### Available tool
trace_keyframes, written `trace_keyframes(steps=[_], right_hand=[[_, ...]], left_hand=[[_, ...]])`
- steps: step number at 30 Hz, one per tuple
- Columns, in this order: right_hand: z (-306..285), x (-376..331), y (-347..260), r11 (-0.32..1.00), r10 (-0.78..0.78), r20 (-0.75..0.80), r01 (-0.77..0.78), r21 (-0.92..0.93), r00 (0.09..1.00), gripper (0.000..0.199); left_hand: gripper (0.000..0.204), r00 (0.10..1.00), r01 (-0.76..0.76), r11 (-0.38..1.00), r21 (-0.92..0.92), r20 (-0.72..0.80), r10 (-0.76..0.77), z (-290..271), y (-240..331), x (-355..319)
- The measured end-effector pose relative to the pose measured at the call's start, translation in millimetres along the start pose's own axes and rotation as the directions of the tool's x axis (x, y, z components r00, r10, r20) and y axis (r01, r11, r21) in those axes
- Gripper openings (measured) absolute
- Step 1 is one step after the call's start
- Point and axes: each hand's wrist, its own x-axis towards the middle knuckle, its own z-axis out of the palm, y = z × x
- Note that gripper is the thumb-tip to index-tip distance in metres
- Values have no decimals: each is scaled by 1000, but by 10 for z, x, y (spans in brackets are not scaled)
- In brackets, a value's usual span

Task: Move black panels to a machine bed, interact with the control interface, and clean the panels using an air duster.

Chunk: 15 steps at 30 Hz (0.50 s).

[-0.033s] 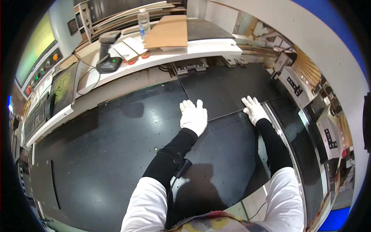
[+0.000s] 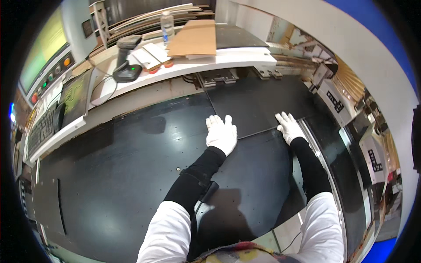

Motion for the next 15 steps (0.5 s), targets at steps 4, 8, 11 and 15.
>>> trace_keyframes(steps=[4, 8, 11, 15], right_hand=[[-3, -48, -599, 993, 115, -104, -113, 29, 988, 38], [-198, -769, -937, 910, 360, -87, -329, 254, 929, 50], [-117, -1355, -1155, 977, 150, -81, -134, 167, 985, 49], [-108, -2069, -1472, 959, -282, -278, 269, -85, 918, 49]], left_hand=[[21, 986, -77, 994, 73, 155, 65, -411, -113, -77], [22, 987, -73, 995, 74, 151, 61, -860, 165, -466], [48, 990, -30, 987, -158, 131, 51, -943, 15, -1265], [54, 994, -28, 968, -251, 95, 53, -1194, -70, -2396]])
